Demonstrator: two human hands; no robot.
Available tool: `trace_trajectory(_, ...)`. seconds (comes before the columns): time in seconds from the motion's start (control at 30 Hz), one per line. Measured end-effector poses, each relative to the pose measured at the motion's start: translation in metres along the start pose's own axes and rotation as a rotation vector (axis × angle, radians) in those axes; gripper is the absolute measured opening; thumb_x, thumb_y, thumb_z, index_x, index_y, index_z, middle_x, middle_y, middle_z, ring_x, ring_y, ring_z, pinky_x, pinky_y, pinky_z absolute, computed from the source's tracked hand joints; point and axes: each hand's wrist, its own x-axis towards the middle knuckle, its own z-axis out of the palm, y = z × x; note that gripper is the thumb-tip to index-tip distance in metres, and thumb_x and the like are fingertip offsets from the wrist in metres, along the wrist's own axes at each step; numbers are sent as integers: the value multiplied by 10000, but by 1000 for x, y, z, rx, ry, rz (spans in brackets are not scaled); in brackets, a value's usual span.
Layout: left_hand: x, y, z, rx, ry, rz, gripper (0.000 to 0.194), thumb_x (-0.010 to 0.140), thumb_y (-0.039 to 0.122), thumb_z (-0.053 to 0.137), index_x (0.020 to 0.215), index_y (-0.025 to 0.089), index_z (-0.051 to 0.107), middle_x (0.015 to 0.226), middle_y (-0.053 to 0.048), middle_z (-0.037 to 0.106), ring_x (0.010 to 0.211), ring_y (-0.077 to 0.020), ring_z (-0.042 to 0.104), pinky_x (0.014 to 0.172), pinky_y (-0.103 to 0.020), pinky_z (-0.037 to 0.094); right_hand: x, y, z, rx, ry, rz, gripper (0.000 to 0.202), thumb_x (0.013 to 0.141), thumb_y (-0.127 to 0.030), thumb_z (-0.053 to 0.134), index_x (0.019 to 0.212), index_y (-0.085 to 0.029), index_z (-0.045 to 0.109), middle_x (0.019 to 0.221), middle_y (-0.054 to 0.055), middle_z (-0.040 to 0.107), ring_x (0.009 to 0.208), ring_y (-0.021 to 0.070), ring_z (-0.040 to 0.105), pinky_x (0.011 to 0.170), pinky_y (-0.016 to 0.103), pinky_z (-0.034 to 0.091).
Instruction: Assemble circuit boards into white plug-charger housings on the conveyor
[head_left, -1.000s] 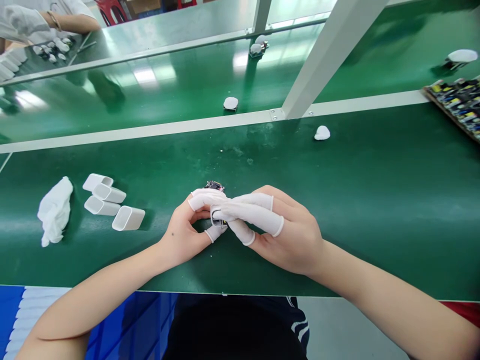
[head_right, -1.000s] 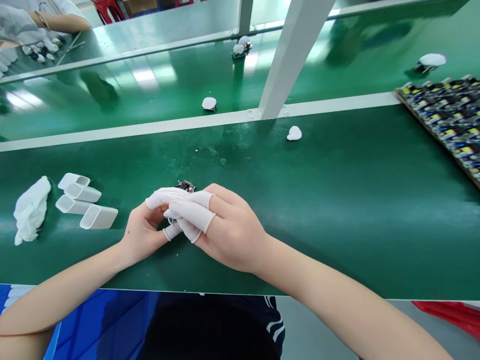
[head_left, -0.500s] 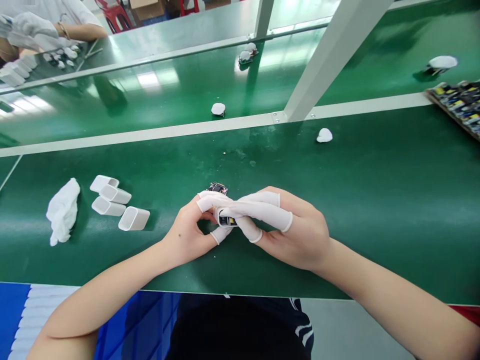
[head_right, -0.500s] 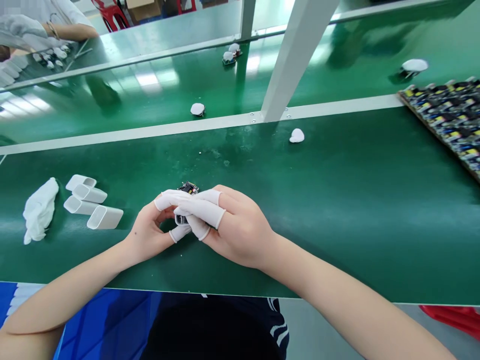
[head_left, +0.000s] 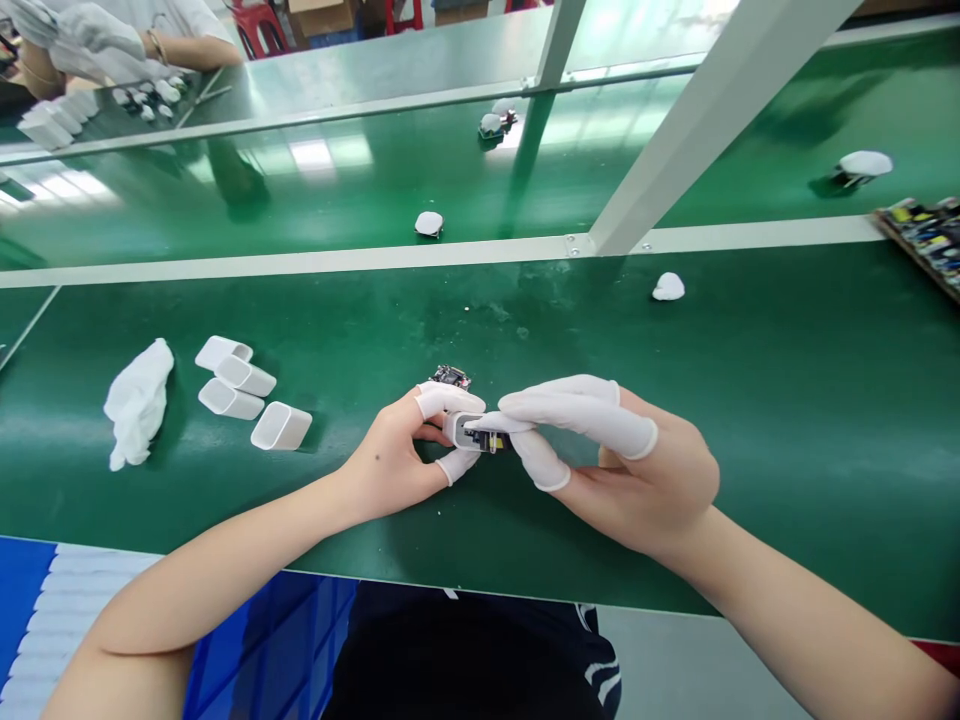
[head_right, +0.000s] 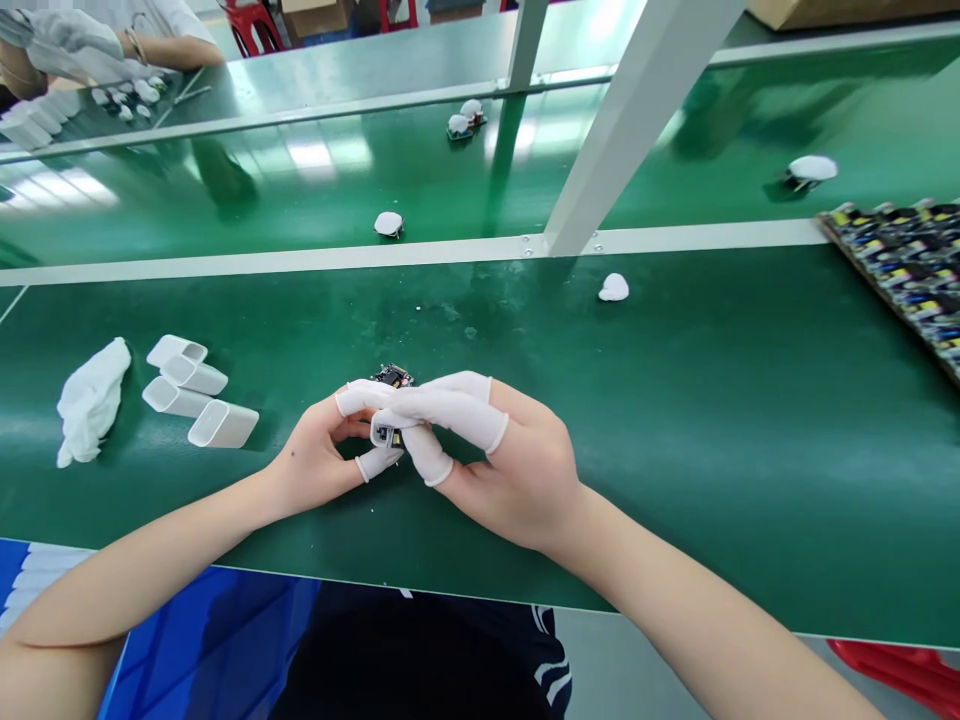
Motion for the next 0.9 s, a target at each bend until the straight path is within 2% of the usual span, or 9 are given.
trace_trajectory(0.4,-1,3,-1,28,-30,87,402,742,62,647,1100,245,629,1070,-55,598,893,-149,590,756,-261,585,-7,1,8,-40,-47,-10,250,821,-60,607,994,-240,630,848,16,722,772,122,686,686,232,585)
trace_trajectory(0.6,-1,6,-1,40,-31,84,398,737,56,657,1086,246,635,1084,-52,606,925,-154,594,751,-248,580,-7,3,8,-88,-64,-78,257,814,-57,613,987,-247,630,830,14,720,713,126,666,637,246,564)
trace_trajectory(0.9,0,5,-1,61,-27,134,387,754,62,641,1100,235,627,1127,-74,612,1010,-184,586,770,-272,584,-9,5,9,-69,-80,-106,278,821,-62,612,1026,-250,623,857,16,721,741,130,664,655,253,563)
